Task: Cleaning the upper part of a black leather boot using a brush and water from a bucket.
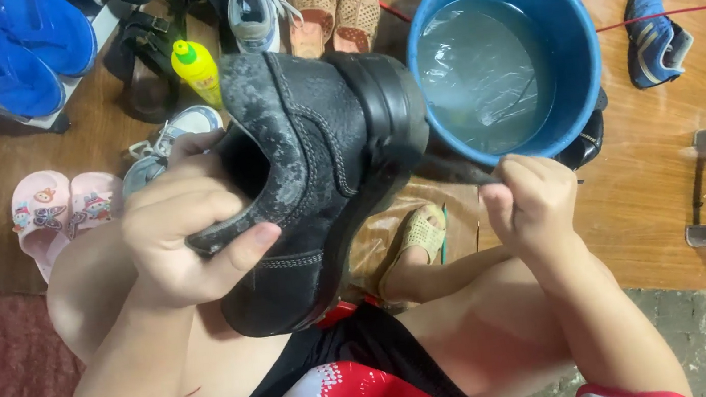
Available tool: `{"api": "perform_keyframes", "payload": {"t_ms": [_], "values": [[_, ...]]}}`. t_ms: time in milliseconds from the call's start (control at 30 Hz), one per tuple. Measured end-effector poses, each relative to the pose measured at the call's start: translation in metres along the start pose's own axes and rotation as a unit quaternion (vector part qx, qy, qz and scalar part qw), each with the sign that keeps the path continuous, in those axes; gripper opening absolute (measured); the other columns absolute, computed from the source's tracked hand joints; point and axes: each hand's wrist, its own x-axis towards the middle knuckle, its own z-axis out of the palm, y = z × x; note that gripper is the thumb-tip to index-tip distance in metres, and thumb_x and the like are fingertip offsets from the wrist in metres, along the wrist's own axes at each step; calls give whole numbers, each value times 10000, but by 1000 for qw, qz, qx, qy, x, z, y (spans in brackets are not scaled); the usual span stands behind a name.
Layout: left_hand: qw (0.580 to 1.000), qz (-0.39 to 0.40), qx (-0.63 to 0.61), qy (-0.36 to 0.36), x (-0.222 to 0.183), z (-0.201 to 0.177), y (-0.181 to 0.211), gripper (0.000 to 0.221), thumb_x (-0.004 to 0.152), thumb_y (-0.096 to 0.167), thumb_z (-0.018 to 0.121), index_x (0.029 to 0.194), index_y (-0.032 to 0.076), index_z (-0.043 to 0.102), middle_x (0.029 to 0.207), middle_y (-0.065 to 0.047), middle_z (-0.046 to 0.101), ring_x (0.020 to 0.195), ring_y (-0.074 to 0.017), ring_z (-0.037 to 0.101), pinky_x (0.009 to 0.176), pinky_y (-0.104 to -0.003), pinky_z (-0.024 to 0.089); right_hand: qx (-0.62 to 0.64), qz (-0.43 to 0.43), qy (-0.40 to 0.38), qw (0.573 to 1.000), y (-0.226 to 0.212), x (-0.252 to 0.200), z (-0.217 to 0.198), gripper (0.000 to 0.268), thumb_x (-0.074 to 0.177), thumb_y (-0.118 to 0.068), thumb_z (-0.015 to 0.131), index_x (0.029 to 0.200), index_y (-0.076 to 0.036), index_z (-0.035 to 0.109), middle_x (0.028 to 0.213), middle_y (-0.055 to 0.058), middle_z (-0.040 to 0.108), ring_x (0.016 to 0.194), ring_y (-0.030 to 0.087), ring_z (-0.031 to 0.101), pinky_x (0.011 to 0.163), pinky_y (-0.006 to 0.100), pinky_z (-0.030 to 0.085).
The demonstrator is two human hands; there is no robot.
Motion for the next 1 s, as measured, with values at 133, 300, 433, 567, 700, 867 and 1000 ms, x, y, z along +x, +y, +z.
{"api": "perform_keyframes", "payload": {"t_ms": [133, 300, 433, 567, 700, 867, 1000], "values": [[999, 17, 2, -32, 3, 5, 4, 283, 855, 168, 715, 636, 38, 592, 620, -64, 549, 604, -257, 503, 929, -421, 444, -19, 76, -22, 997, 15, -4, 1, 550, 1122, -382, 324, 671, -71, 272, 611, 50, 233, 524, 221, 230, 509, 387, 192], [998, 33, -6, -57, 2, 9, 2, 246, 839, 165, 761, 685, 30, 625, 646, -71, 611, 639, -268, 567, 938, -455, 471, 42, 139, -31, 989, 20, -4, 2, 584, 1118, -422, 360, 651, -83, 270, 595, 19, 245, 545, 176, 235, 520, 358, 188], [999, 38, 14, -26, 2, 5, 1, 295, 847, 155, 728, 636, 18, 574, 609, -71, 544, 614, -271, 528, 928, -454, 454, 107, 73, -28, 991, 15, 1, -8, 621, 1105, -452, 271, 640, -62, 402, 600, 42, 341, 529, 204, 311, 534, 356, 249], [999, 28, 22, -17, 0, 3, -2, 324, 851, 153, 700, 609, 20, 529, 585, -73, 458, 601, -278, 476, 928, -462, 452, 88, -101, -57, 989, 11, 9, -11, 574, 1047, -458, 351, 657, -46, 436, 601, 82, 434, 472, 265, 346, 487, 380, 290], [999, 31, 21, -15, 0, 4, 1, 350, 855, 164, 685, 589, 25, 504, 560, -65, 436, 566, -269, 425, 912, -459, 444, 43, -102, -62, 992, 21, 6, -12, 589, 1035, -488, 372, 650, -48, 441, 594, 78, 428, 471, 261, 372, 485, 379, 302], [999, 37, 2, -20, -1, 3, 2, 316, 850, 160, 690, 620, 18, 525, 577, -70, 472, 561, -261, 446, 933, -473, 451, 20, -65, -62, 996, 28, 5, -16, 608, 1064, -478, 300, 671, -31, 422, 612, 93, 374, 497, 288, 331, 512, 415, 267], [999, 44, 5, -15, -1, 2, -1, 334, 844, 144, 682, 600, 13, 496, 559, -75, 432, 546, -263, 397, 882, -448, 425, 7, -33, -50, 998, 26, 5, -10, 610, 1074, -476, 310, 642, -46, 347, 598, 68, 278, 499, 245, 260, 486, 378, 219]]}}
